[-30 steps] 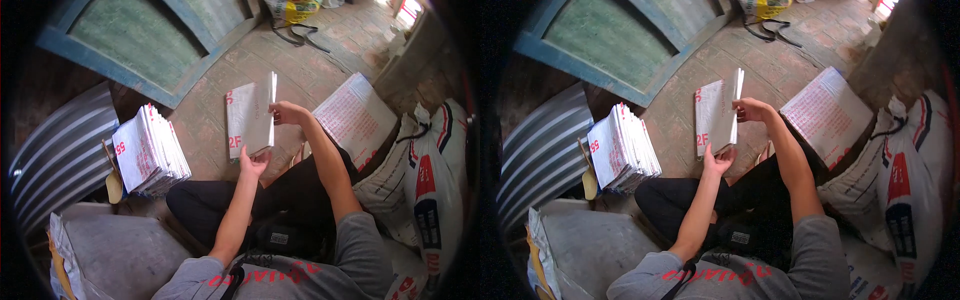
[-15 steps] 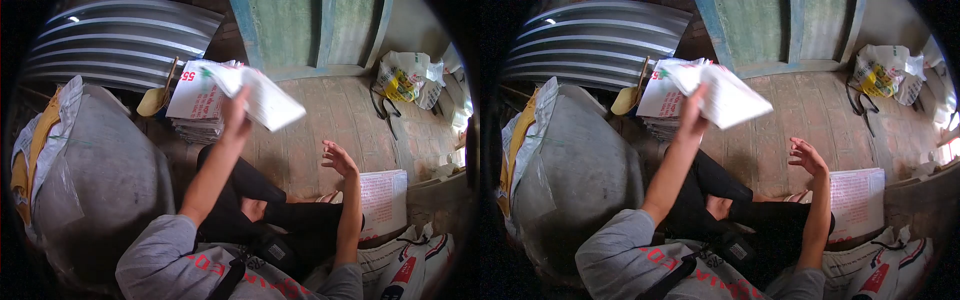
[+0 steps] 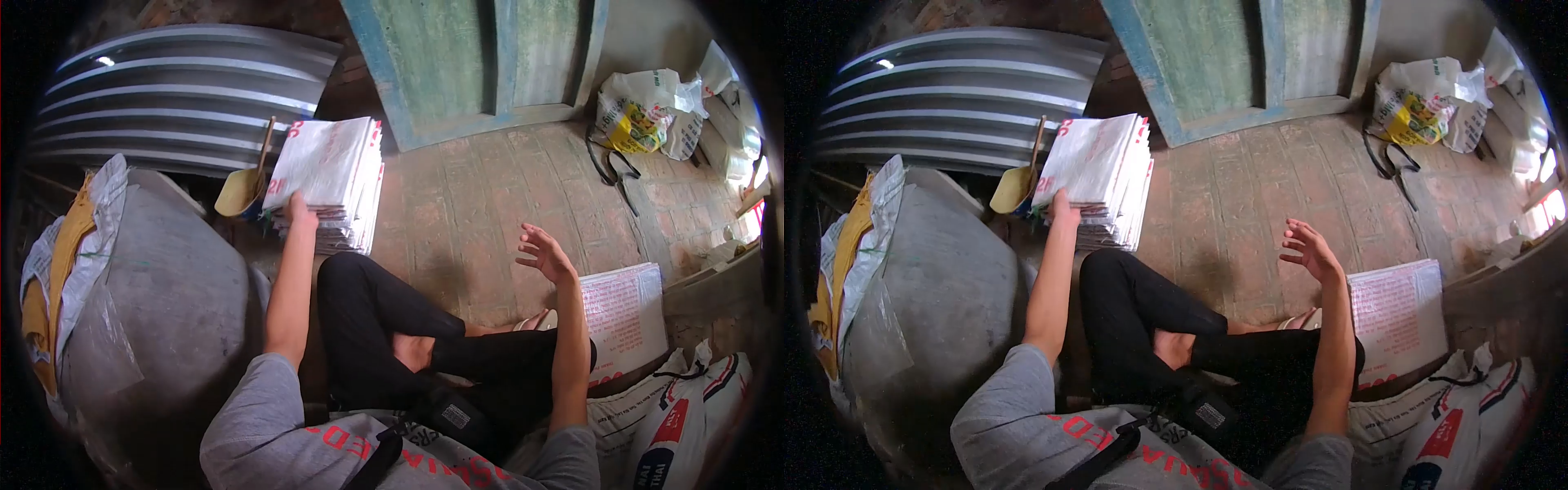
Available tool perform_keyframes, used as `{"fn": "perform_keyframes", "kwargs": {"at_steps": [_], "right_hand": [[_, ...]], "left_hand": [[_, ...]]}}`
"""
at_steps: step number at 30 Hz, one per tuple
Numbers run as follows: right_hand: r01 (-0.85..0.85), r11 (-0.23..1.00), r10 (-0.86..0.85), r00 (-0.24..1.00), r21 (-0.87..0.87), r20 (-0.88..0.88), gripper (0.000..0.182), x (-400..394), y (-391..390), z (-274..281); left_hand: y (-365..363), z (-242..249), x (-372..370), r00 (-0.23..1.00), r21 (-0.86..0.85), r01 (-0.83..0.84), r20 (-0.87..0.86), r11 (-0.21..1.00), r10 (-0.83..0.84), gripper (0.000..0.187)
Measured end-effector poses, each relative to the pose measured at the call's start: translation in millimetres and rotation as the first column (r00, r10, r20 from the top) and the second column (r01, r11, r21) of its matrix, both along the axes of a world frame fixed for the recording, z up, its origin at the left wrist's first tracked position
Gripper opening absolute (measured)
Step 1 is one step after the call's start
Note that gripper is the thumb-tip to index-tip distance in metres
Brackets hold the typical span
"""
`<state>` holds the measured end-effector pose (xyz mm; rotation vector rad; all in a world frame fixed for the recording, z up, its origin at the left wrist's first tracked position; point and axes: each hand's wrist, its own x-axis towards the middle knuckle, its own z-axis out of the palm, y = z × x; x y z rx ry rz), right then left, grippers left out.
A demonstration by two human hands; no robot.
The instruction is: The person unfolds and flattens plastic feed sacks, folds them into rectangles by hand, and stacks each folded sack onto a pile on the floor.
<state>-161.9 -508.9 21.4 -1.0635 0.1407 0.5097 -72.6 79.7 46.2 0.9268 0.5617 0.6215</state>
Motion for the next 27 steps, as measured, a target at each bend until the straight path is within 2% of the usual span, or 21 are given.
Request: {"fn": "perform_keyframes", "kwargs": {"at_steps": [4,5,7,9,10,11,12,13,14,15,16,17,18,19,20,22,25,27], "right_hand": [[0.11,0.993,-0.112,0.993,-0.036,-0.039,0.04,3.5,-0.6,2.1],[0.197,0.98,-0.197,0.978,-0.005,-0.071,0.036,3.9,-0.8,0.5],[0.39,0.919,-0.381,0.915,0.053,-0.134,0.028,10.6,-4.3,-18.6],[0.541,0.792,-0.5,0.841,0.283,-0.208,0.014,16.3,-19.2,-58.8],[0.615,0.691,-0.568,0.787,0.38,-0.24,0.009,9.5,-37.0,-74.9],[0.78,0.53,-0.688,0.624,0.332,-0.369,0.01,0.7,-44.8,-77.9],[0.9,0.338,-0.764,0.433,0.274,-0.478,0.011,-3.9,-46.5,-77.8],[0.98,0.178,-0.739,0.193,0.089,-0.645,0.021,-9.0,-59.1,-82.3],[0.996,0.058,-0.749,-0.004,-0.071,-0.662,0.023,-15.0,-64.2,-81.8],[0.986,-0.015,-0.654,-0.135,-0.166,-0.745,0.04,-18.6,-75.6,-83.1],[0.99,0.051,-0.57,-0.082,-0.134,-0.818,0.055,-27.9,-91.7,-93.7],[0.973,-0.046,-0.47,-0.221,-0.226,-0.855,0.058,-19.1,-109.5,-128.7],[0.981,-0.059,-0.562,-0.187,-0.186,-0.806,0.055,-25.6,-112.8,-132.7],[0.898,-0.248,-0.493,-0.439,-0.362,-0.751,0.051,-42.2,-82.8,-35.8],[0.873,-0.273,-0.489,-0.488,-0.405,-0.722,0.05,-43.4,-78.2,-30.1],[0.861,-0.255,-0.522,-0.506,-0.441,-0.687,0.048,-34.3,-87.0,-53.8],[0.855,-0.177,-0.587,-0.49,-0.488,-0.645,0.047,-17.4,-109.5,-101.7],[0.851,-0.076,-0.638,-0.443,-0.52,-0.63,0.047,-13.2,-139.0,-149.0]], "left_hand": [[-4.0,-13.0,-10.8,0.991,0.087,-0.109,-0.07,0.99,0.115,0.062],[-9.5,-11.3,-13.9,0.978,0.12,-0.157,-0.118,0.98,0.171,0.064],[-55.5,20.1,-27.9,0.929,0.329,-0.305,-0.105,0.894,0.356,0.065],[-130.0,37.8,-53.9,0.954,0.569,-0.294,0.119,0.768,0.276,0.063],[-163.6,42.2,-63.3,0.969,0.657,-0.231,0.223,0.717,0.108,0.061],[-194.7,44.9,-68.3,0.963,0.622,-0.024,0.226,0.783,-0.149,0.055],[-209.8,34.3,-63.4,0.897,0.645,0.224,0.157,0.731,-0.413,0.047],[-226.0,22.0,-58.1,0.782,0.647,0.439,0.066,0.624,-0.619,0.045],[-241.8,9.5,-48.6,0.619,0.647,0.6,-0.002,0.471,-0.785,0.042],[-250.8,-20.6,-38.8,0.523,0.643,0.677,-0.078,0.358,-0.849,0.04],[-260.4,-49.6,-36.3,0.421,0.635,0.736,-0.159,0.234,-0.893,0.038],[-267.8,-51.5,-46.6,0.418,0.696,0.711,-0.305,0.099,-0.856,0.035],[-272.2,-52.6,-59.3,0.389,0.707,0.707,-0.38,0.007,-0.839,0.034],[-277.3,-52.0,-66.7,0.368,0.707,0.702,-0.46,-0.084,-0.808,0.034],[-282.3,-47.3,-68.0,0.331,0.708,0.693,-0.481,-0.136,-0.812,0.035],[-279.6,-38.5,-72.1,0.276,0.692,0.679,-0.55,-0.245,-0.788,0.036],[-275.3,-30.7,-73.0,0.314,0.689,0.693,-0.555,-0.214,-0.77,0.035],[-272.9,-27.6,-71.8,0.333,0.704,0.676,-0.554,-0.215,-0.763,0.034]]}}
